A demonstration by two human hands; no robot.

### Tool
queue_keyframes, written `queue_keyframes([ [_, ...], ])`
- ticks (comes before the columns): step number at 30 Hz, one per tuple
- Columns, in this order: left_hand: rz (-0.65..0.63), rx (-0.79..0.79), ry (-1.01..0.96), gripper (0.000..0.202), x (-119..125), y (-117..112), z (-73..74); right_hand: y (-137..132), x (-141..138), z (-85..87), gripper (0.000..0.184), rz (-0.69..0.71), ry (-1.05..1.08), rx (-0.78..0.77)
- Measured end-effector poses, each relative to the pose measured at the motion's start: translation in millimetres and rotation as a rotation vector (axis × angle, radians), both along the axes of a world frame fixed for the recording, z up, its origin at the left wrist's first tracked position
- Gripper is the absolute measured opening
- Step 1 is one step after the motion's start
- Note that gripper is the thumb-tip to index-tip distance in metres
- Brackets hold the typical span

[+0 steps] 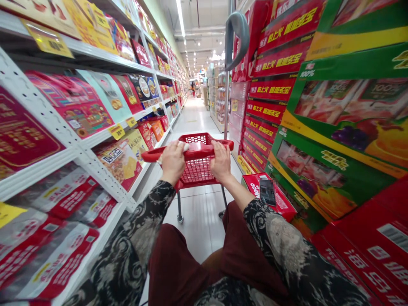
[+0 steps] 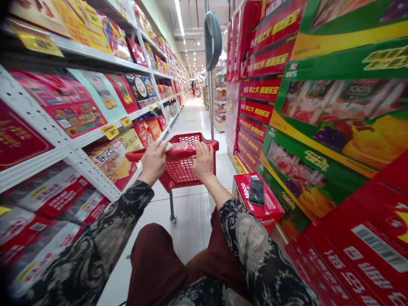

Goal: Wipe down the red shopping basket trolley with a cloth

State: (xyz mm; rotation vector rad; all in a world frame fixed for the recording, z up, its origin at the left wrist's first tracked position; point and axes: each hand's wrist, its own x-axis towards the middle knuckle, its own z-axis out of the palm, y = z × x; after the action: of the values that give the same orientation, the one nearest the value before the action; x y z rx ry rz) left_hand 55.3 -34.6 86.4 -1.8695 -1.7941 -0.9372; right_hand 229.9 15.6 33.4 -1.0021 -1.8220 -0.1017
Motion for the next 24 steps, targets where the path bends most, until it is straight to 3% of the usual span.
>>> queue_keyframes([
  [3, -0.068, -0.023, 0.080, 0.041, 25, 4, -0.1, 3, 3, -1.9, 0.067, 0.006, 0.013, 0.033],
  [6, -0.104, -0.018, 0.107, 0.041, 22, 1, -2.0, 5, 7, -2.2, 0.068, 0.015, 0.003, 0.045],
  [9, -0.077, 0.004, 0.077, 0.043, -8, -4, -5.1, 6, 10, -1.9, 0.067, 0.029, -0.013, 0.056],
  [13, 0.082, 0.020, -0.037, 0.043, -60, -10, -6.7, 7, 9, -2.0, 0.067, 0.034, -0.009, 0.045],
  [16, 0.136, 0.011, -0.115, 0.043, -76, -10, -4.5, 7, 7, -1.3, 0.067, 0.035, -0.011, 0.017],
  [19, 0.061, 0.003, -0.178, 0.042, -58, -5, -0.1, 2, 3, 1.7, 0.066, 0.019, -0.013, -0.023],
  [22, -0.119, -0.022, -0.257, 0.042, -18, 2, 6.6, -9, -7, 7.2, 0.061, -0.013, 0.015, -0.050],
  [24, -0.222, -0.013, -0.400, 0.043, 10, 7, 12.1, -17, -17, 11.9, 0.057, 0.054, 0.024, -0.022],
])
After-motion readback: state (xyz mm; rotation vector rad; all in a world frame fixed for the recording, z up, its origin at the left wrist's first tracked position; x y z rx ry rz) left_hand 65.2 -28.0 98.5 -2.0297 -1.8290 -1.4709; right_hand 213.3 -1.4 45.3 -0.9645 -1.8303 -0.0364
